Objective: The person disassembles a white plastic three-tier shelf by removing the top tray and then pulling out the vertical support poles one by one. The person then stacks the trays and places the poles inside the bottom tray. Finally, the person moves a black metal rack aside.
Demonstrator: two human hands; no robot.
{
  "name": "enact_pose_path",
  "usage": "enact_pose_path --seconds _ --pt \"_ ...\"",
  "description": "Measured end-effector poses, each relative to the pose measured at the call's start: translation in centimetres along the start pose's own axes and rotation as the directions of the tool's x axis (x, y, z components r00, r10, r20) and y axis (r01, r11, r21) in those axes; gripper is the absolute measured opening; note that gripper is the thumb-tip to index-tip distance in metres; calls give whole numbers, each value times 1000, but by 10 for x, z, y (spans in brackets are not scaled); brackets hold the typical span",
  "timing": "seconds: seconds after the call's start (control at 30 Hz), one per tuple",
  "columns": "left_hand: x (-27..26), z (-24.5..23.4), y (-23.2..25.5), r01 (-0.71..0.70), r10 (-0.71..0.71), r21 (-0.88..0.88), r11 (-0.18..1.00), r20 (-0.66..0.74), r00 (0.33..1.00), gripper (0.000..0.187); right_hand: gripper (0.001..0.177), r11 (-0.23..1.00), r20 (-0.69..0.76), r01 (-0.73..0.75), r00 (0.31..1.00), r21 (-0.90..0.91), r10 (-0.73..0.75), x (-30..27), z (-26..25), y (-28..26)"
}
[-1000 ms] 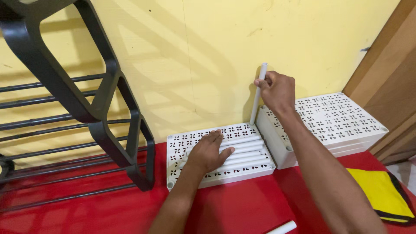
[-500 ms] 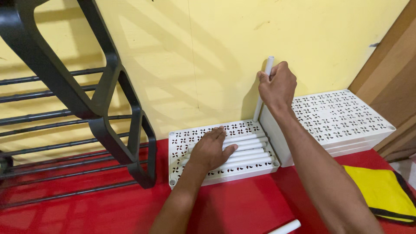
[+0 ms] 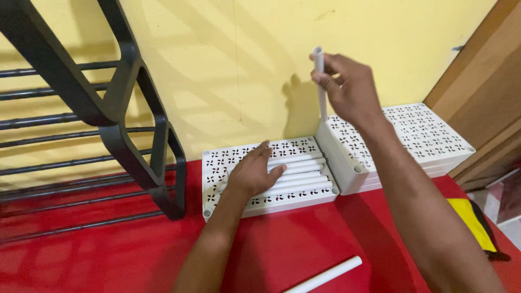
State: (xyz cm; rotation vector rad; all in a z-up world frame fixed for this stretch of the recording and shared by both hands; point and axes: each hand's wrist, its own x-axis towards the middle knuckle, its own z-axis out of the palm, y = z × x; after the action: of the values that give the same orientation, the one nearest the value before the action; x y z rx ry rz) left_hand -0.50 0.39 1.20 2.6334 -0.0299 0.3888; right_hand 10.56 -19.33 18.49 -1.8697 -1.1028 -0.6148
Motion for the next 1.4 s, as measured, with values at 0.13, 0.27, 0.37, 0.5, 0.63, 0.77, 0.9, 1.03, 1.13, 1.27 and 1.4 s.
enact_pose_path --seconds 0.13,0.27,0.37,0.5,0.63,0.77,0.9,1.03,1.13,1.27,1.4 --pt "-7 -18 -4 -33 -27 -202 979 -284 958 61 32 986 162 95 984 -137 -72 -20 17 -31" --pt "-28 -31 -21 -20 -118 -240 971 -547 829 47 21 925 392 24 909 -380 137 -30 48 -45" --pt "-54 -39 -31 123 -316 -379 917 -505 803 45 24 907 517 237 856 -348 -26 -41 73 -46" --pt "-83 -42 -37 114 -374 -510 853 -445 814 46 21 866 635 338 772 -369 -31 -54 114 -41" --pt "-100 -40 -38 2 -278 -480 877 -505 817 46 20 877 662 286 748 -385 46 -60 139 -36" --pt "-111 -39 -39 -43 -248 -497 867 -503 828 47 25 906 613 219 789 -363 55 -65 142 -39" --pt "-116 -37 -42 -80 -172 -442 893 -500 849 47 22 957 543 149 839 -250 12 -79 116 -49" --pt "-115 -39 -43 -112 -106 -381 918 -507 855 46 16 996 677 16 734 -92 51 -114 72 -83" --pt "-115 -37 -45 -115 -96 -368 923 -508 856 44 21 980 887 -162 429 -114 174 -147 40 -114" --pt "-115 -33 -48 -151 -63 -343 927 -539 840 40 40 992 973 -93 208 -87 105 -181 19 -137" --pt "-113 -28 -51 -111 -109 -367 924 -530 841 38 26 998 959 -21 279 55 -47 -207 15 -135"
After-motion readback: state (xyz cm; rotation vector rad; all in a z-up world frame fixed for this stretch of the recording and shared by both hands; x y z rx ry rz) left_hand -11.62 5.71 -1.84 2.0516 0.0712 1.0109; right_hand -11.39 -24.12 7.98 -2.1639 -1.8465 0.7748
